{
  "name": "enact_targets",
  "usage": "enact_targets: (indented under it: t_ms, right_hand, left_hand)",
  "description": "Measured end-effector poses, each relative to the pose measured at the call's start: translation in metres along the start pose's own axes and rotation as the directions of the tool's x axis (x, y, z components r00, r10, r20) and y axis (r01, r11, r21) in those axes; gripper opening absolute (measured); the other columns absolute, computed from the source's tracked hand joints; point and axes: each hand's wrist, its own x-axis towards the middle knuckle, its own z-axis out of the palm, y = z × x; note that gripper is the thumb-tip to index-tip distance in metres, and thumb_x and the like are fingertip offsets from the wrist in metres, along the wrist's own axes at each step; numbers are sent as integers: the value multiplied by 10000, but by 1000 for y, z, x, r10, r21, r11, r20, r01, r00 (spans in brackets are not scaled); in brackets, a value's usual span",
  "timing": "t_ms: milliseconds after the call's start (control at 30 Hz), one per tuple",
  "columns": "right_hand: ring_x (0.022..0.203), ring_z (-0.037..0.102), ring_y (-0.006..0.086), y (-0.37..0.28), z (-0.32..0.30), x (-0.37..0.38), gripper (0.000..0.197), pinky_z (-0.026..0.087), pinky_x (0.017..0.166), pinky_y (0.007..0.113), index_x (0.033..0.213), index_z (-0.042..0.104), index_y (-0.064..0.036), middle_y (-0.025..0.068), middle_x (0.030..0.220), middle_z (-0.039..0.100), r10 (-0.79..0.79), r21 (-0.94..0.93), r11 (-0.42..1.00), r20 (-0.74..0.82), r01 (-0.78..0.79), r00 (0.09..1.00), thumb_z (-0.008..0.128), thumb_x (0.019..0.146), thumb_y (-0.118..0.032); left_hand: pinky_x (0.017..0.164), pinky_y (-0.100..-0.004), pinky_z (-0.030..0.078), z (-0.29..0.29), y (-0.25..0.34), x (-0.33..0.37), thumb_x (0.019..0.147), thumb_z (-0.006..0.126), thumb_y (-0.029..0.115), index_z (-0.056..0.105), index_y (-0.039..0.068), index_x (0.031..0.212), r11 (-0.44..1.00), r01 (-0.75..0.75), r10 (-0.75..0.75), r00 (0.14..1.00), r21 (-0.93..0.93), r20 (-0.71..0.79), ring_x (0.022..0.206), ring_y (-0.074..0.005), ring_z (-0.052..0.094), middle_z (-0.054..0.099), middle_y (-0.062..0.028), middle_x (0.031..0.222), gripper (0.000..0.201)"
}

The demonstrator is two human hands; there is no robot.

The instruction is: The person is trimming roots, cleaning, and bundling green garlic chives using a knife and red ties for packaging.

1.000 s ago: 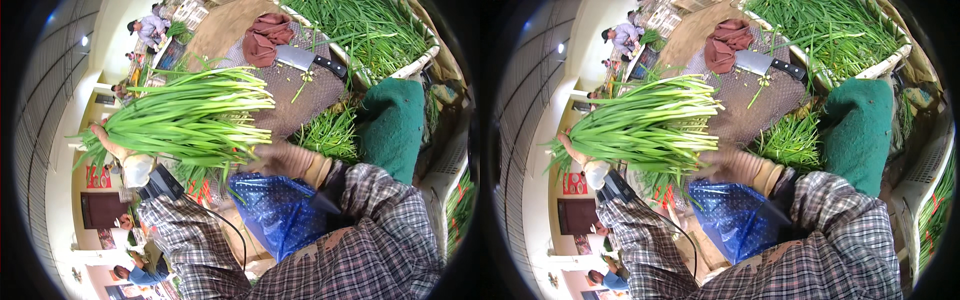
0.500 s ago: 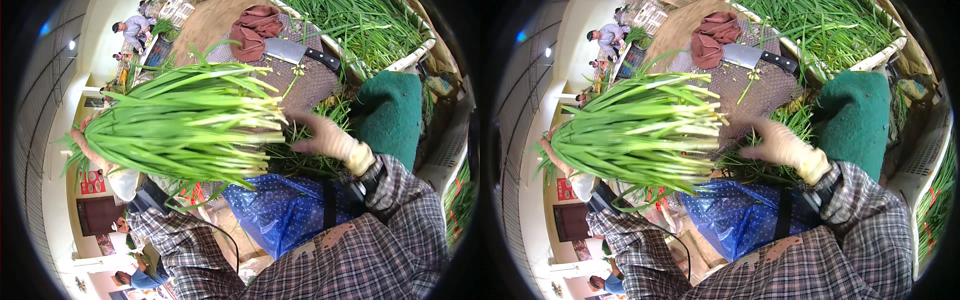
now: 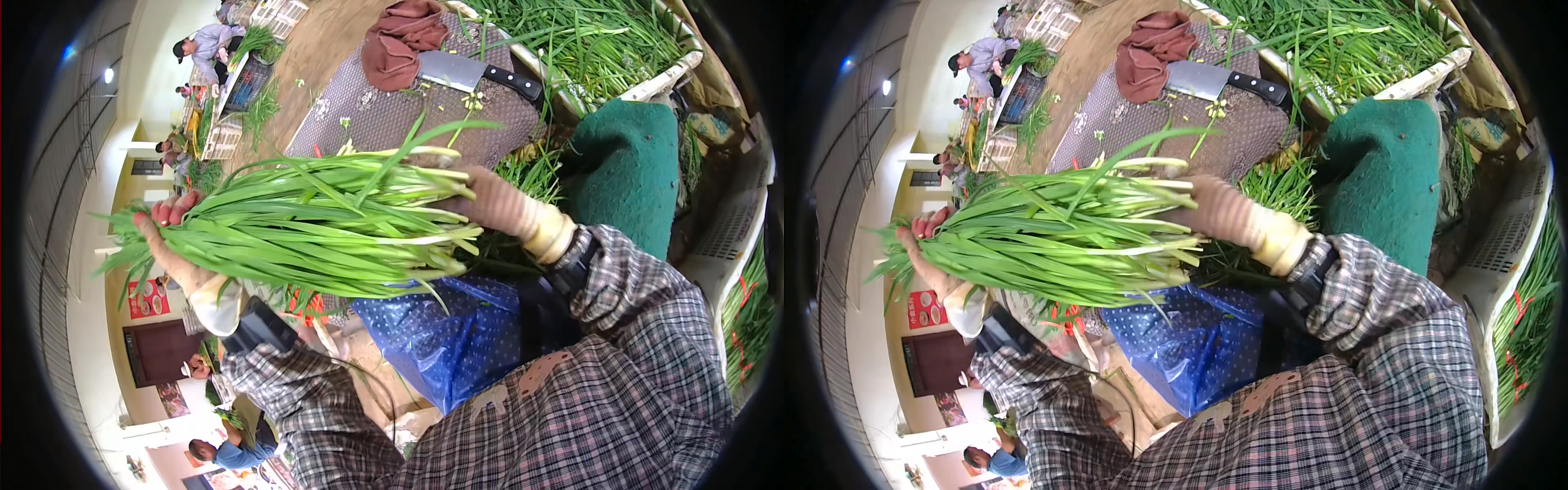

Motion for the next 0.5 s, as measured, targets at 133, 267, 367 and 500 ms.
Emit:
enact_targets:
  t_ms: [133,267,367,500]
  right_hand:
    - [727,630,156,25,-21,-63,151,506,686,299,952,670,-39,92,817,687,470,177,877,-129,-446,873,676,817,-108]
    - [812,650,263,-27,-38,-89,255,508,758,351,994,653,-11,167,892,673,303,141,947,-108,-287,947,680,841,-213]
    - [945,642,344,-34,-24,-60,406,493,844,415,1117,612,-26,210,1014,661,113,-110,987,-12,-114,993,672,852,-328]
    - [991,623,172,-43,19,-14,479,490,872,327,1190,572,3,144,1086,666,188,389,890,163,-239,968,757,796,-198]
  left_hand:
    - [820,-302,382,-18,-7,1,899,623,358,381,150,696,996,-20,11,995,-91,-99,616,-108,379,332,63,629,379]
    - [755,-313,399,-29,-15,-1,928,571,409,382,154,672,995,-62,50,989,-81,-138,593,-119,390,364,52,611,408]
    - [686,-319,413,-3,-35,-2,934,552,442,414,151,662,994,-111,107,979,-12,-172,578,-129,399,394,48,603,421]
    - [814,-354,424,11,-29,-4,949,499,480,354,153,667,991,-124,134,967,59,-216,611,-150,392,359,43,599,455]
